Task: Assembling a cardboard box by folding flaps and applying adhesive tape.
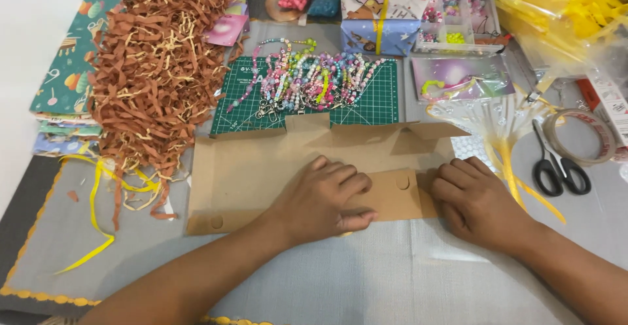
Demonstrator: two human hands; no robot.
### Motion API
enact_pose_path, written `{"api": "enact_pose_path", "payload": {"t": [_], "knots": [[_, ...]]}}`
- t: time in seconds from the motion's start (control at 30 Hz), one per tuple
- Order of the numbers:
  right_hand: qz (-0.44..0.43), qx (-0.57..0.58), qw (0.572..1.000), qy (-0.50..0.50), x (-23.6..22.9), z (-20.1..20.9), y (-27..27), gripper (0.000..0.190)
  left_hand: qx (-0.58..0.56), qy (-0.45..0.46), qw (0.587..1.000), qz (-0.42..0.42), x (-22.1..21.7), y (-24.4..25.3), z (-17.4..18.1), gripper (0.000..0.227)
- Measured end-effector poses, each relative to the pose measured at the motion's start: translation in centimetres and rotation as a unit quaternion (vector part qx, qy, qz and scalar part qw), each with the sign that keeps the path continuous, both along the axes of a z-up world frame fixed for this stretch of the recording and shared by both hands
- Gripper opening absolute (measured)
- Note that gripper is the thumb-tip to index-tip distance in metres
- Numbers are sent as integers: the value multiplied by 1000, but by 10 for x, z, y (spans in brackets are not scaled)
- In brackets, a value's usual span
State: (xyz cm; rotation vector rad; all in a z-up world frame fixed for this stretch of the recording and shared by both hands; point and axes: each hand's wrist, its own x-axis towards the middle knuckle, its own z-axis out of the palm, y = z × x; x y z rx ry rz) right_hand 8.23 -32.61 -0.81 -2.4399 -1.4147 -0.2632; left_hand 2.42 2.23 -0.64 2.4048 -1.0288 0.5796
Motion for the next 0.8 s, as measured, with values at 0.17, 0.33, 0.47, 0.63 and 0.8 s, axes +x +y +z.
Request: {"api": "enact_pose_path", "payload": {"t": [0.17, 0.33, 0.47, 0.63, 0.8], "knots": [[-5, -11, 1000, 1, -7, -2, -12, 11, 18, -7, 1000, 7, -2, -2, 2, 33], [-2, 0, 1000, -16, -14, -3, -13, 16, 41, 21, 999, 9, -6, -2, 6, 29], [8, 16, 999, -31, -19, 0, -5, 19, 39, 26, 999, 10, -13, -3, 7, 24], [14, 24, 998, -48, -19, 4, 1, 16, 24, 0, 1000, 7, -16, -3, 6, 22], [50, 66, 996, -19, -15, 9, 10, 18, 52, 61, 997, -5, -14, -1, 10, 22]]}}
